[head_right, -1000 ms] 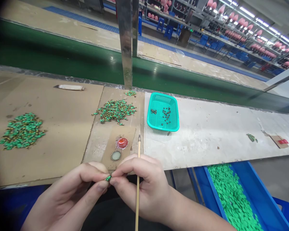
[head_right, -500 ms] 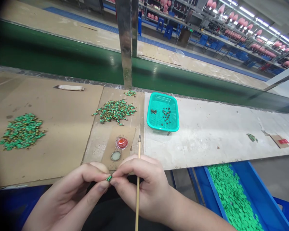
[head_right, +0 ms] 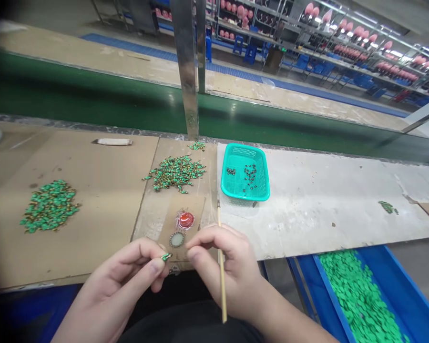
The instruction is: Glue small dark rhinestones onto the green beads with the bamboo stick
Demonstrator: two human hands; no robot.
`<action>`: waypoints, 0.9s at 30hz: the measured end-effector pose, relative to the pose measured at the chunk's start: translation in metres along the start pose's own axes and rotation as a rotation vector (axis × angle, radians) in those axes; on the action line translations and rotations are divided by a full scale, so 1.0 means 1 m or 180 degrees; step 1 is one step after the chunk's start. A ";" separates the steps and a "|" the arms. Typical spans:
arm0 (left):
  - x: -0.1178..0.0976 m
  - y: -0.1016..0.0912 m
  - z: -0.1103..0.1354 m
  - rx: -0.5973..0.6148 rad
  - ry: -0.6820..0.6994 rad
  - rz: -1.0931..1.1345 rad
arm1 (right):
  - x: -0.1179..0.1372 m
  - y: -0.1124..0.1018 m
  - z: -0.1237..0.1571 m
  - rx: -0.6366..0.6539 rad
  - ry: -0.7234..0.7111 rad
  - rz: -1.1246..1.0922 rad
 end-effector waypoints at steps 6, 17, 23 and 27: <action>-0.001 -0.015 -0.062 -0.0199 0.0612 -0.1367 | -0.016 -0.020 0.006 -0.0179 0.0131 -0.0129; -0.007 -0.023 -0.169 -0.0554 0.1037 -0.3137 | -0.067 -0.056 0.023 0.0228 0.0258 -0.0049; -0.022 -0.106 -0.130 -0.0746 0.0233 -0.3781 | -0.083 -0.065 0.031 -0.0500 0.0343 0.0438; -0.030 -0.166 -0.115 -0.0725 -0.0537 -0.4217 | -0.068 -0.055 0.022 -0.0671 0.0357 0.0415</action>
Point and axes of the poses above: each hand's wrist, its own z-axis away from the middle knuckle, its own y-axis out of the palm, x = y × z, the point moved 1 cm from there along -z, towards the middle knuckle
